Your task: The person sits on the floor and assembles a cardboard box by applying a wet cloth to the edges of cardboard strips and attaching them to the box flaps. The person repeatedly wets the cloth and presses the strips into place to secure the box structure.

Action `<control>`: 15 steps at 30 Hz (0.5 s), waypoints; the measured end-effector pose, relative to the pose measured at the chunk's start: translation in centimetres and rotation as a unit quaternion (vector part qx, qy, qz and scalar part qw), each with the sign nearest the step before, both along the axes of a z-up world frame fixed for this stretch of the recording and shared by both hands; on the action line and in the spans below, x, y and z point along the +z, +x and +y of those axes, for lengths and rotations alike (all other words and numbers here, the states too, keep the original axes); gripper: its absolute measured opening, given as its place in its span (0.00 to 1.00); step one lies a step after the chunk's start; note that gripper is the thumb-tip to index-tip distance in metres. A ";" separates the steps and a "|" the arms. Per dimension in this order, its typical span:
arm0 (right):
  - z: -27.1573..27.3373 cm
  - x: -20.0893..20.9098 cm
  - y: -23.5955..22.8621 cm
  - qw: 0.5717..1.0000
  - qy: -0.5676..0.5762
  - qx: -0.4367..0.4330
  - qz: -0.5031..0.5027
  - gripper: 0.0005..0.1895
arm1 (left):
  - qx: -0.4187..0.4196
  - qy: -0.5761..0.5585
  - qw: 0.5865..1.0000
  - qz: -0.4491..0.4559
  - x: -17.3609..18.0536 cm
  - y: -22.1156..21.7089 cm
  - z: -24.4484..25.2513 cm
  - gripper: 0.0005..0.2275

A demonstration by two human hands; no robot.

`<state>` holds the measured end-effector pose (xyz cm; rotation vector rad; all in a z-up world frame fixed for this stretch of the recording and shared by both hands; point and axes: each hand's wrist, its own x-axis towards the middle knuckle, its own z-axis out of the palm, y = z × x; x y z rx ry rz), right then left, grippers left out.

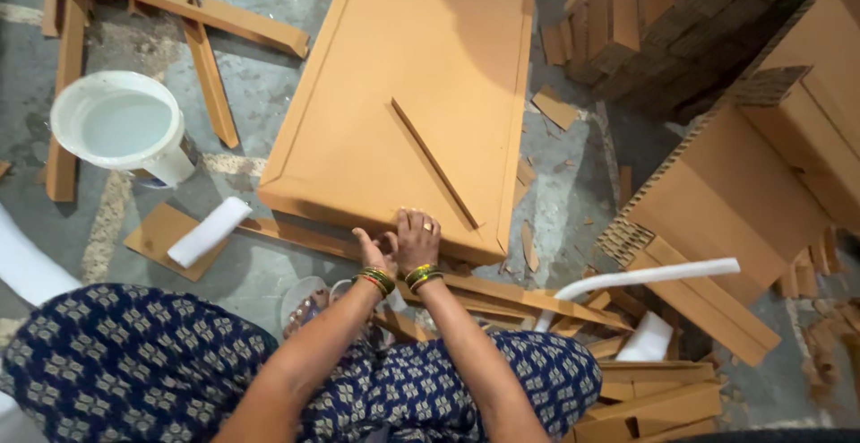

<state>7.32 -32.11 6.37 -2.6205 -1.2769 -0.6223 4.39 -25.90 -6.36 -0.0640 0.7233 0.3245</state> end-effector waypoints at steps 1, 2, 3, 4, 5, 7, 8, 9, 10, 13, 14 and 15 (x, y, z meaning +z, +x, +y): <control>0.4 0.1 0.0 1.000 -0.002 0.002 0.000 0.34 | 0.017 -0.005 1.000 0.005 -0.1 0.4 0.5 0.34; 0.7 0.2 0.2 1.000 -0.005 0.003 0.000 0.33 | 0.027 -0.005 1.000 0.006 -0.1 0.6 0.8 0.36; 0.7 0.3 0.1 1.000 -0.009 0.003 0.002 0.33 | 0.042 -0.029 0.997 0.055 -0.1 0.4 0.5 0.35; 0.8 0.3 0.0 0.999 -0.028 -0.004 0.034 0.32 | 0.030 -0.019 0.998 0.045 -0.1 0.1 0.3 0.36; 0.7 0.5 0.1 0.997 -0.047 -0.014 0.064 0.31 | 0.016 -0.010 0.999 0.035 0.0 0.2 -0.2 0.36; 1.1 0.8 0.7 0.994 -0.062 -0.021 0.092 0.29 | 0.003 -0.019 1.000 0.016 0.2 0.5 -0.5 0.36; 1.4 0.9 0.8 0.994 -0.057 -0.018 0.090 0.28 | 0.004 -0.037 0.999 0.008 0.4 0.8 -0.3 0.35; 1.7 0.9 0.7 0.994 -0.053 -0.017 0.091 0.27 | 0.005 -0.057 0.998 0.004 0.4 0.7 -0.1 0.34; 2.2 0.8 1.0 0.996 -0.046 -0.011 0.077 0.27 | -0.006 -0.053 0.999 0.011 0.3 1.1 0.5 0.33; 1.4 0.2 0.5 0.997 -0.050 -0.007 0.054 0.27 | -0.037 -0.061 0.997 0.010 -0.1 0.7 0.0 0.30; 1.2 0.2 0.5 0.997 -0.058 -0.010 0.048 0.27 | -0.038 -0.067 0.997 -0.014 -0.1 0.5 -0.2 0.30; 1.3 0.3 0.8 0.997 -0.063 -0.005 0.038 0.28 | -0.032 -0.069 0.996 -0.042 0.0 0.8 0.0 0.30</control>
